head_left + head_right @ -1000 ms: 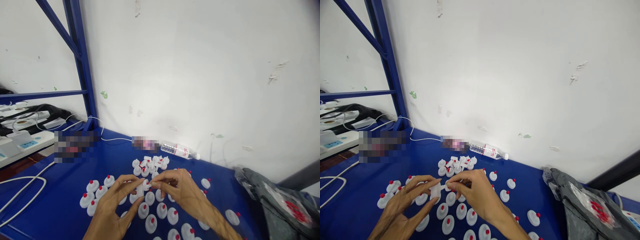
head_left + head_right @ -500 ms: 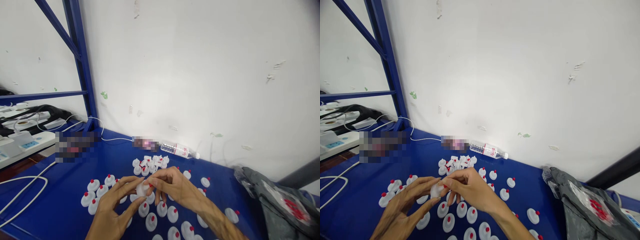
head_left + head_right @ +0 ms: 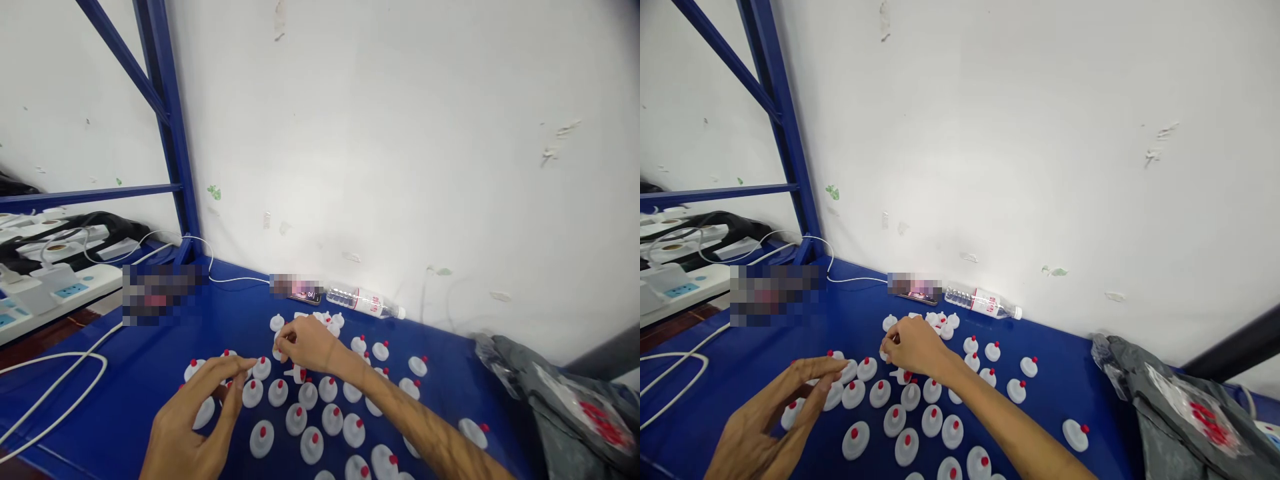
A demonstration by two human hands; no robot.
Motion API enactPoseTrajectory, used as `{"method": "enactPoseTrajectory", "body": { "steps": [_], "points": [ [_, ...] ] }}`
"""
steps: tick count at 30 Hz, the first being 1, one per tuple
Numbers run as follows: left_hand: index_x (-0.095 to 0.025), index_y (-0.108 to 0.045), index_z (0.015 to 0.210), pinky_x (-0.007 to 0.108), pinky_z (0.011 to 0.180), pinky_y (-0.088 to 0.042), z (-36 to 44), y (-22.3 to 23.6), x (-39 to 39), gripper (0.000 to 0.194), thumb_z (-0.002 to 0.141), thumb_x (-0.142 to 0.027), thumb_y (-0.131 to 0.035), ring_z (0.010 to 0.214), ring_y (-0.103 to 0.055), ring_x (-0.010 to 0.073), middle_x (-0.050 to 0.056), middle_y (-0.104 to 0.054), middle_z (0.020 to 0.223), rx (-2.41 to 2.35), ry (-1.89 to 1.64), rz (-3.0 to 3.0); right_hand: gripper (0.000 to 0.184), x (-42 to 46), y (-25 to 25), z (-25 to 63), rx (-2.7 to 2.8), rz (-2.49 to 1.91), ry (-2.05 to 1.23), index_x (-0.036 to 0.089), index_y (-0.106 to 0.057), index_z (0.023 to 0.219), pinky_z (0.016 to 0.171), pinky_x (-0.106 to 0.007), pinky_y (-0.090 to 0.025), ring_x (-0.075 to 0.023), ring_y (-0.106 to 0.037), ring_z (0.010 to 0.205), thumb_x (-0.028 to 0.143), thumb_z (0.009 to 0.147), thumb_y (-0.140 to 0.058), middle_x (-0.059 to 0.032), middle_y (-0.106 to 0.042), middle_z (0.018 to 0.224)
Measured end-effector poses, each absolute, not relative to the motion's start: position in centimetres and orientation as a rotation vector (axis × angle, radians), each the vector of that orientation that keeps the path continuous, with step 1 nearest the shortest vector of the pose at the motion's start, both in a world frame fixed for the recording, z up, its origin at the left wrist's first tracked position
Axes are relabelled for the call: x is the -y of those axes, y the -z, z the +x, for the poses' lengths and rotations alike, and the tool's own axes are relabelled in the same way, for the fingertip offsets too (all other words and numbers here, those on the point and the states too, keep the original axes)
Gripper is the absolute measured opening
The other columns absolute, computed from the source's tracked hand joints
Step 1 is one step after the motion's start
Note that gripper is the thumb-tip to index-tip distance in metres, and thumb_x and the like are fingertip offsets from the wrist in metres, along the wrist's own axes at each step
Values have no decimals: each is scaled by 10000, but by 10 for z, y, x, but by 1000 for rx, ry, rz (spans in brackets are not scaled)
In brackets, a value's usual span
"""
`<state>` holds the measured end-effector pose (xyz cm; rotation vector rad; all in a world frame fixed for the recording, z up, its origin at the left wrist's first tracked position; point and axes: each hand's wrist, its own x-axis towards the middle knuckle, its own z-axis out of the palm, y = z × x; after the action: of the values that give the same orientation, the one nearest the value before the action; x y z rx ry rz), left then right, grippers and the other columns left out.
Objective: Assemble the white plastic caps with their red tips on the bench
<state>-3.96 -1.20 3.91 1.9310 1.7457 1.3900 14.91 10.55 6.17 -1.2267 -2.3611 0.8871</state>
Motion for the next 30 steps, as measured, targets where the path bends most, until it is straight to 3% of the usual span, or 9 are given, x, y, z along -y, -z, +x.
{"method": "enactPoseTrajectory", "body": {
  "steps": [5,9,14,19,24,28,30],
  "points": [
    [-337,-685,1086,248,782,-588,-41,-35,13,244,938,-467,-542,876,-723,173,-44,-765,991,-1785,-1391,1982,279,-101,-64,156,2425,-1238,-790,183,-737,754,686,-238,-454,-130,-660,666,232,907,-508,-6,-745,749],
    [-322,-697,1062,273,857,-575,-41,-34,13,249,941,-463,-531,953,-718,189,-39,-767,1008,-1779,-1403,1990,357,-100,-65,159,2481,-1209,-823,199,-743,722,602,-229,-430,-117,-633,595,414,937,-555,15,-730,693],
    [-320,-704,1046,238,836,-566,-42,-35,14,226,926,-459,-572,947,-719,179,-36,-770,997,-1759,-1440,1955,303,-94,-80,162,2447,-1254,-734,230,-762,944,749,-262,-457,-155,-682,784,451,951,-556,-3,-759,864],
    [-322,-699,1037,212,808,-550,-43,-39,14,230,911,-481,-592,912,-719,161,-44,-761,1005,-1719,-1462,1880,344,-77,-88,177,2484,-1482,-646,261,-754,1014,701,-304,-449,-226,-679,860,503,770,-770,-11,-756,918],
    [-323,-695,1010,204,821,-538,-42,-38,13,208,914,-474,-589,909,-716,153,-60,-759,993,-1678,-1483,1864,205,-75,-80,188,2469,-1458,-734,267,-759,916,695,-272,-440,-185,-669,855,394,762,-805,32,-755,923],
    [-332,-698,1027,225,806,-548,-38,-35,12,214,927,-472,-571,939,-708,169,-52,-760,986,-1739,-1437,1910,296,-83,-82,202,2308,-1324,-950,260,-746,1022,660,-275,-437,-168,-645,811,488,835,-722,15,-746,1005],
    [-338,-682,1082,224,731,-560,-33,-33,10,226,932,-463,-567,799,-704,142,-45,-744,1002,-1744,-1407,1924,319,-84,-85,208,2204,-1233,-1118,242,-738,1061,677,-279,-446,-175,-653,829,481,854,-704,-12,-742,1029]
  ]
}}
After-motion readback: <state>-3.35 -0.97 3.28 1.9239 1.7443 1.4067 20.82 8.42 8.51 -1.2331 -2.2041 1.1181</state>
